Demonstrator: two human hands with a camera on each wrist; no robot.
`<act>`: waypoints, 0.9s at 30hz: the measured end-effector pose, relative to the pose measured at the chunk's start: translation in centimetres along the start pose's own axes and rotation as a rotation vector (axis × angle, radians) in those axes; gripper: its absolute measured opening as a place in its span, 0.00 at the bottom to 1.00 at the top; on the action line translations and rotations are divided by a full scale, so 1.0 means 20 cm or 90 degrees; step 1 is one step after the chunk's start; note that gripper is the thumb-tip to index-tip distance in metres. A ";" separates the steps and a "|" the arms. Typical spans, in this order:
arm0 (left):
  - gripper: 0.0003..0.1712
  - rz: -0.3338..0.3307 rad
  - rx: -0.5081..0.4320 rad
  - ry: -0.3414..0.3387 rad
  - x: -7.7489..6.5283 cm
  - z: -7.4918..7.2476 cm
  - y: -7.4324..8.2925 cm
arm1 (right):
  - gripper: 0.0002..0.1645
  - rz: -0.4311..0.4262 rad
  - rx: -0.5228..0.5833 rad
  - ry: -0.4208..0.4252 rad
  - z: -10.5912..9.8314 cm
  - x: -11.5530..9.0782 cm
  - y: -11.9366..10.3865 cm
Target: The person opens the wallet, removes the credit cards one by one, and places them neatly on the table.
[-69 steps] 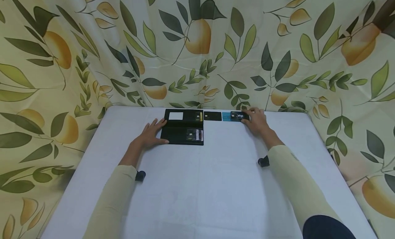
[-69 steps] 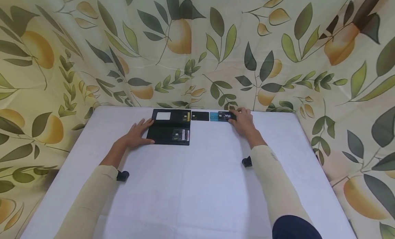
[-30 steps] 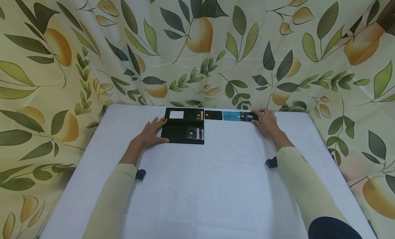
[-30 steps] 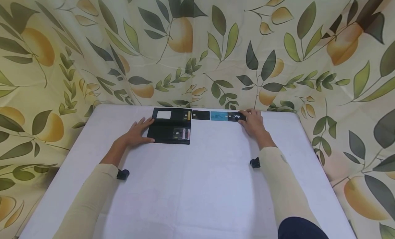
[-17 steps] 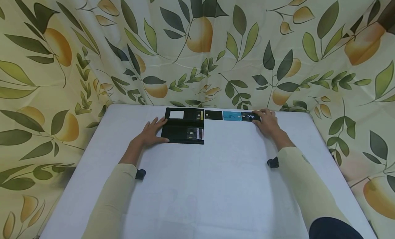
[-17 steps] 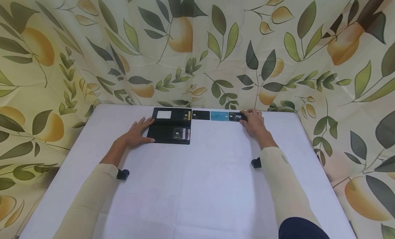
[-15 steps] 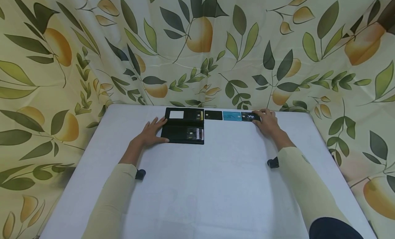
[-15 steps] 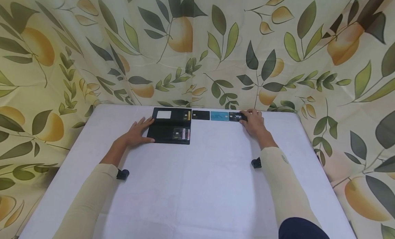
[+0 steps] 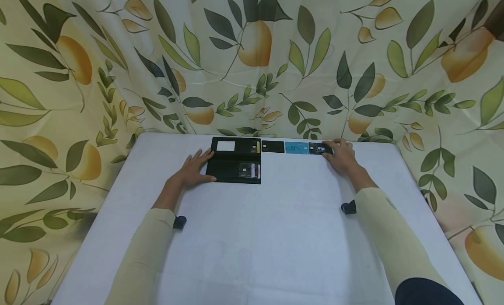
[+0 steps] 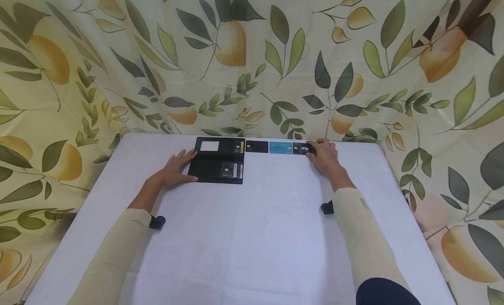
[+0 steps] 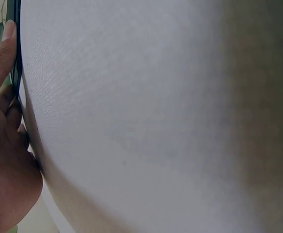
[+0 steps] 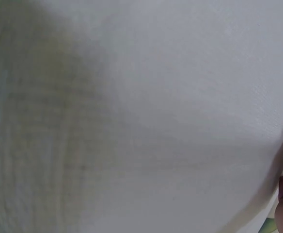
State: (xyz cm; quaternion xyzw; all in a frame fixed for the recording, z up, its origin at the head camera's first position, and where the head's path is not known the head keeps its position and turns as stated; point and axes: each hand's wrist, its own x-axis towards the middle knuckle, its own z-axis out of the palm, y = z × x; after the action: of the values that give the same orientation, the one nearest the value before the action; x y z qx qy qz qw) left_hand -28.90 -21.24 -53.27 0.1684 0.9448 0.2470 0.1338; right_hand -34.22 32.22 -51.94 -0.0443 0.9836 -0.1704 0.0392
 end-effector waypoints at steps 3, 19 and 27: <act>0.59 0.001 0.000 -0.004 0.00 -0.01 0.01 | 0.31 -0.004 0.003 0.009 0.00 0.00 0.01; 0.59 -0.005 0.004 -0.009 0.00 0.00 0.00 | 0.31 -0.012 0.004 0.005 0.01 -0.01 0.02; 0.59 -0.007 0.001 -0.007 0.00 -0.01 0.02 | 0.31 -0.012 -0.001 0.009 0.02 0.00 0.03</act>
State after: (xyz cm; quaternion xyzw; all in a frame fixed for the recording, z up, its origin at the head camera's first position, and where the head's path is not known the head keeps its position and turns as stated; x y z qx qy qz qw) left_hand -28.88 -21.06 -52.97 0.1646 0.9451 0.2448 0.1404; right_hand -34.23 32.72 -52.50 -0.0522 0.9835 -0.1701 0.0310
